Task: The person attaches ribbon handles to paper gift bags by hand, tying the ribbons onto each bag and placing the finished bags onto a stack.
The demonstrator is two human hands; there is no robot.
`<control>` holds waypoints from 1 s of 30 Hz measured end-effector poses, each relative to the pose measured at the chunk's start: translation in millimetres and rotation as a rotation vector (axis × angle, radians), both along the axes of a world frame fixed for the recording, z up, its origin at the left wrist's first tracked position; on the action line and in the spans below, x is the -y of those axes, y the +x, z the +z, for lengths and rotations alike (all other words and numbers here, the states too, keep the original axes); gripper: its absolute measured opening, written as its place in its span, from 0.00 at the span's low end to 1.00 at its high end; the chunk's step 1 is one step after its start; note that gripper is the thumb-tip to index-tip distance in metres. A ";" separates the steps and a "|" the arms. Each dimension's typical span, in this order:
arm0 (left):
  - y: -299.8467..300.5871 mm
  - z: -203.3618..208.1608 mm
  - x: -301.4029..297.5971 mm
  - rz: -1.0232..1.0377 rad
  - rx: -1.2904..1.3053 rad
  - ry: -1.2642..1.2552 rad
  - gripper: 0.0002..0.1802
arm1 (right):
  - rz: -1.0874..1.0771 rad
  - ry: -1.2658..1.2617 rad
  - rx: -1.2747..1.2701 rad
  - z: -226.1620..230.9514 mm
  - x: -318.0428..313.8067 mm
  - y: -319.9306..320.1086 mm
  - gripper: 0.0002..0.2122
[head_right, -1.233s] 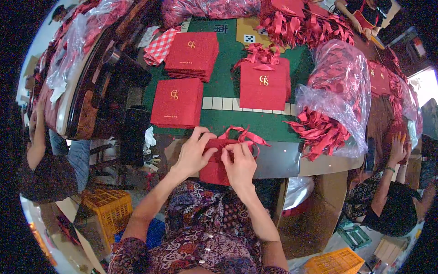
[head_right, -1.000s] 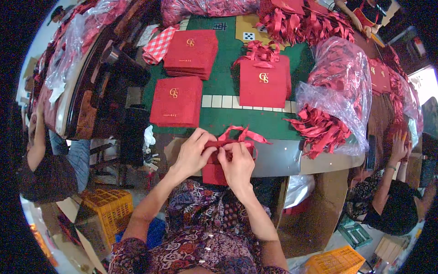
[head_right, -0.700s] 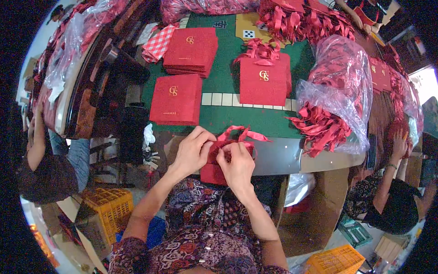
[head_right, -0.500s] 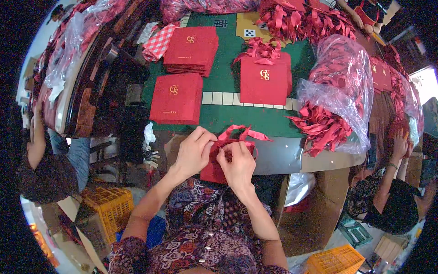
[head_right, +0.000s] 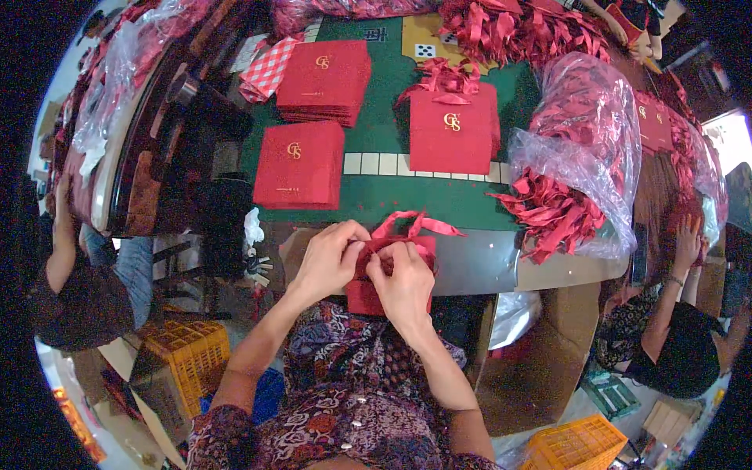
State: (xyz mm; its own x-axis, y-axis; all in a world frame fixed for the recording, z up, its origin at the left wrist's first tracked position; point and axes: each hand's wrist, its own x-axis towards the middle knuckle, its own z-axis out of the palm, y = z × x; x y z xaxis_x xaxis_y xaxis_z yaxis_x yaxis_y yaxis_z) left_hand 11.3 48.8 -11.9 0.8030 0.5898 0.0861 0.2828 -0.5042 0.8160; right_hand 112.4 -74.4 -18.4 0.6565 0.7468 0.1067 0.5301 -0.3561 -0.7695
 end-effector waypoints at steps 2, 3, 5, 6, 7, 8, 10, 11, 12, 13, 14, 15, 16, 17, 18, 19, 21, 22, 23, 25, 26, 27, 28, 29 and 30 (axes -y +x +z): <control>0.9 3.3 3.0 0.001 0.003 -0.005 0.06 | -0.020 -0.021 -0.051 2.5 -1.3 -0.7 0.07; 1.1 6.2 5.3 0.017 -0.007 0.005 0.06 | -0.021 -0.023 -0.051 0.7 -2.3 -1.4 0.07; 2.2 8.7 7.7 0.031 -0.015 0.015 0.06 | -0.035 -0.023 0.027 -0.4 -5.3 -2.7 0.07; 2.7 9.3 8.3 0.035 -0.012 0.034 0.06 | -0.031 -0.007 0.036 2.6 -5.3 -2.4 0.07; 2.5 8.7 9.0 0.043 -0.011 0.054 0.06 | -0.029 -0.006 0.035 2.7 -5.8 -2.5 0.07; 2.3 7.6 10.8 0.044 -0.012 0.055 0.06 | -0.027 -0.018 0.032 2.5 -6.2 -2.5 0.07; 2.4 5.2 16.2 0.022 0.002 0.090 0.06 | -0.021 -0.028 0.034 1.1 -6.0 -2.1 0.07; 2.7 7.0 17.9 0.026 0.006 0.099 0.06 | -0.021 -0.028 0.034 1.8 -6.1 -1.2 0.07; 3.0 6.4 17.4 0.026 0.007 0.099 0.06 | -0.011 -0.016 0.039 3.3 -6.6 0.1 0.07; 3.4 5.5 16.9 0.033 0.005 0.107 0.06 | -0.002 -0.005 0.045 5.7 -6.0 1.2 0.06; 3.7 4.0 16.1 0.039 0.003 0.115 0.05 | 0.015 0.024 -0.043 7.7 -5.2 2.0 0.04; 3.0 0.0 13.5 0.033 0.004 0.108 0.06 | 0.012 0.023 -0.039 10.0 -2.9 3.9 0.04; 3.0 2.1 11.9 0.032 0.005 0.110 0.06 | 0.055 0.055 -0.024 11.1 -0.1 7.0 0.05; 3.4 6.1 10.8 0.034 -0.007 0.049 0.07 | 0.097 0.087 -0.008 12.4 2.7 10.2 0.05; 3.7 8.3 9.7 0.034 -0.019 -0.013 0.09 | 0.091 0.126 -0.065 14.0 5.1 13.2 0.06; 2.1 6.4 8.9 0.038 -0.023 0.002 0.12 | 0.084 0.135 -0.090 20.6 6.4 16.2 0.06; 1.2 6.0 8.0 0.032 -0.040 -0.002 0.11 | 0.064 0.125 -0.094 38.0 5.3 22.9 0.05; 1.8 6.0 8.6 0.026 -0.060 -0.006 0.11 | 0.090 0.128 -0.042 36.4 4.4 28.6 0.05; 2.2 5.3 10.6 0.024 -0.058 -0.004 0.11 | 0.116 0.132 0.009 34.6 3.8 34.1 0.05; 2.4 2.8 16.1 -0.004 0.050 -0.009 0.10 | 0.174 0.061 0.014 33.1 3.7 41.9 0.05; 2.8 0.5 17.6 -0.028 0.114 0.046 0.09 | 0.206 0.010 0.001 28.8 3.8 46.6 0.05; 2.8 0.1 18.3 -0.030 0.116 0.048 0.09 | 0.264 -0.008 -0.031 24.3 3.1 52.9 0.06; 3.1 0.2 18.6 -0.070 0.139 0.083 0.09 | 0.315 -0.047 -0.091 25.6 3.3 58.7 0.06; 3.0 -0.1 19.0 -0.110 0.162 0.117 0.08 | 0.368 -0.085 -0.152 26.7 3.3 64.5 0.06; 2.5 -1.5 19.5 -0.115 0.171 0.138 0.09 | 0.417 -0.107 -0.155 22.6 2.3 71.1 0.07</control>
